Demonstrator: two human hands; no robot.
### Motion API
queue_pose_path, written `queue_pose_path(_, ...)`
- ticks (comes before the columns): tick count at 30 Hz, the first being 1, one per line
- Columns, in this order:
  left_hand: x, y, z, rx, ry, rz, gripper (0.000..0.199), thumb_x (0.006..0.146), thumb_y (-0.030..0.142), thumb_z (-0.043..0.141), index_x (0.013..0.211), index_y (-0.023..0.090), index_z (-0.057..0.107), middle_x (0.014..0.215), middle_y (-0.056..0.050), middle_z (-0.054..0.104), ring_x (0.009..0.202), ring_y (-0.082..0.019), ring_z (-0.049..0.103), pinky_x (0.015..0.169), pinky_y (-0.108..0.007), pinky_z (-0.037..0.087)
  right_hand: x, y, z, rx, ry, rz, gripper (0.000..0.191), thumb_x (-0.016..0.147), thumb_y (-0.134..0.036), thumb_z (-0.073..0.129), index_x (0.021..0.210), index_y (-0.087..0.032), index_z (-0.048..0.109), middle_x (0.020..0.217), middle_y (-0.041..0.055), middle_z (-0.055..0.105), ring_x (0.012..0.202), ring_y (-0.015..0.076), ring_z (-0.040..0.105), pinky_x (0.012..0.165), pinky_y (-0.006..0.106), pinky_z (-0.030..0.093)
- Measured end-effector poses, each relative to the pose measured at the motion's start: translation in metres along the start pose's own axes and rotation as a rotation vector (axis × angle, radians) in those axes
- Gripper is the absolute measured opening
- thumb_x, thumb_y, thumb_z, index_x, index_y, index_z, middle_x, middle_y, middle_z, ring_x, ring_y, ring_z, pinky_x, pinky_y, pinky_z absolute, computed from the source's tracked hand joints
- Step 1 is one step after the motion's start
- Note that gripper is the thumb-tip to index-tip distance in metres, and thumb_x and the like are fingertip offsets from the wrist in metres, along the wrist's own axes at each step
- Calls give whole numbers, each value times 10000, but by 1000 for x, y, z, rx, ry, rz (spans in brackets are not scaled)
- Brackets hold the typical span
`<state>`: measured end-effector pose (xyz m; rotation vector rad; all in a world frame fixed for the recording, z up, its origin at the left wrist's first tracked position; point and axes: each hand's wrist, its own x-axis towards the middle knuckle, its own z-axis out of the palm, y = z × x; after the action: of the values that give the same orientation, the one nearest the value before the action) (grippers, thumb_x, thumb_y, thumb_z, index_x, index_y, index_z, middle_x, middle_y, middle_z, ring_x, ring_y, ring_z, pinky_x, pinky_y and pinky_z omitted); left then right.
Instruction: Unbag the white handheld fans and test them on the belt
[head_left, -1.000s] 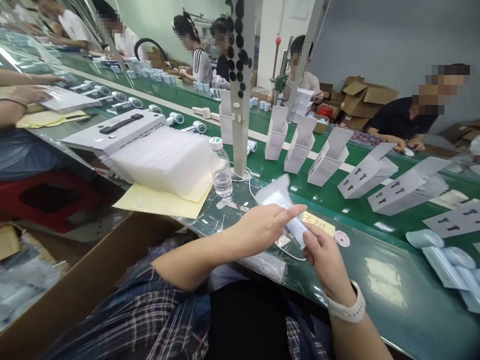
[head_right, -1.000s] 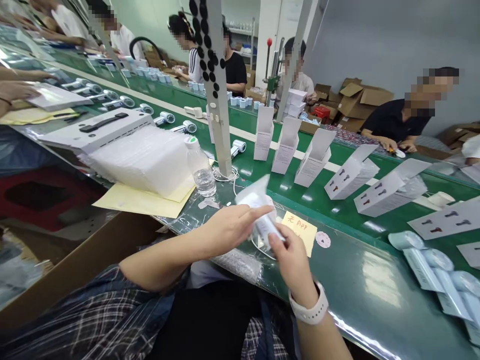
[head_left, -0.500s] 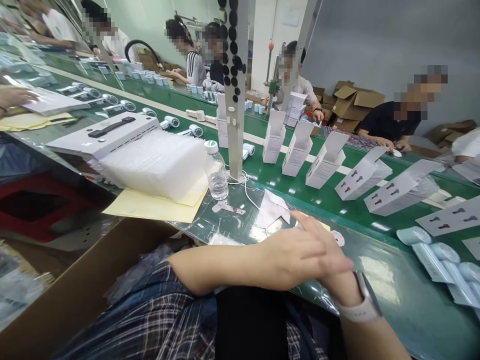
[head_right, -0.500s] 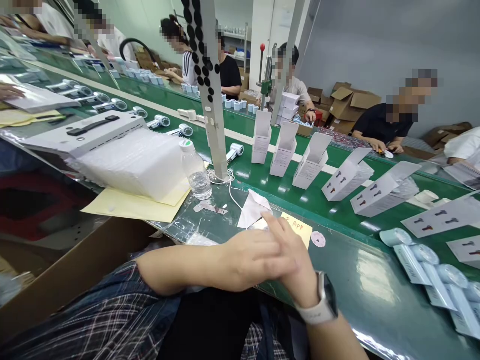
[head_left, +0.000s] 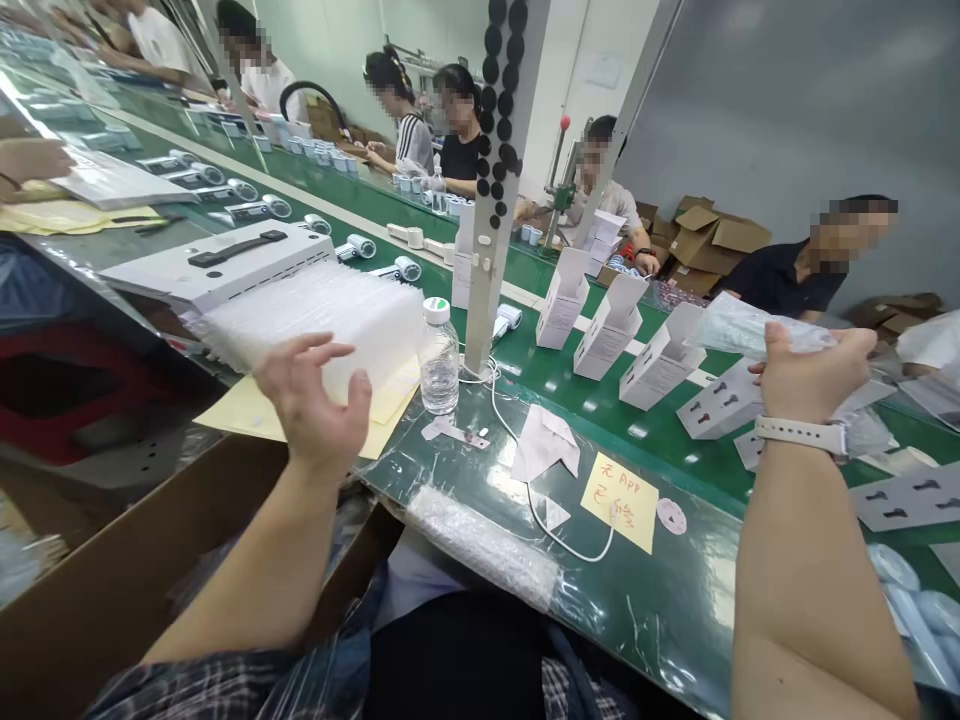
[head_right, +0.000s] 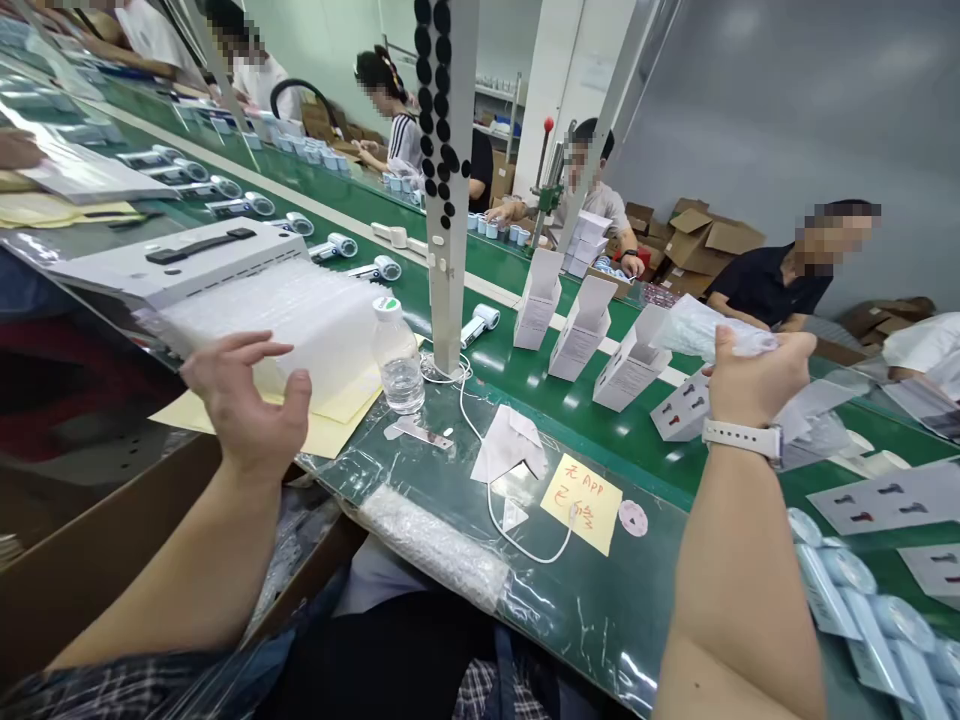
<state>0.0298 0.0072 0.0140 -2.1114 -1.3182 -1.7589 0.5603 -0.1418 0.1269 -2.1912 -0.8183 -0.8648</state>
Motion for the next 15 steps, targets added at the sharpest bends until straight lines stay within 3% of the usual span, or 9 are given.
queue_pose_path(2, 0, -25, -2, 93, -20, -12, 270, 959, 366, 624, 1188, 224, 607, 1435, -74, 530, 1459, -403, 427, 1242, -633, 308, -4, -5, 9, -19, 49, 113, 516, 904, -443, 710, 1227, -132, 453, 1156, 290, 628, 1013, 377, 590, 817, 449, 393)
queue_pose_path(5, -2, -47, 0, 116, -91, -50, 313, 937, 413, 664, 1185, 228, 618, 1497, -70, 478, 1518, -439, 336, 1267, -649, 275, -13, -12, 16, -28, 47, 138, 492, 880, -431, 744, 1208, -158, 498, 1180, 264, 634, 1025, 364, 578, 842, 431, 380)
queue_pose_path(10, -4, -53, 10, 138, -185, -130, 267, 963, 451, 635, 1108, 227, 644, 1445, -158, 529, 1526, -414, 351, 1288, -632, 262, -21, -21, 17, -114, -28, 40, 502, 912, -435, 725, 1259, -110, 566, 1177, 246, 619, 1032, 330, 551, 790, 401, 347)
queue_pose_path(15, -2, -57, 16, 200, -244, -160, 197, 983, 420, 587, 1016, 230, 631, 1376, -154, 609, 1458, -387, 448, 1271, -626, 249, -42, -28, 21, -262, -187, -90, 448, 967, -499, 652, 1235, -142, 685, 1184, 188, 577, 762, 199, 460, 647, 351, 228)
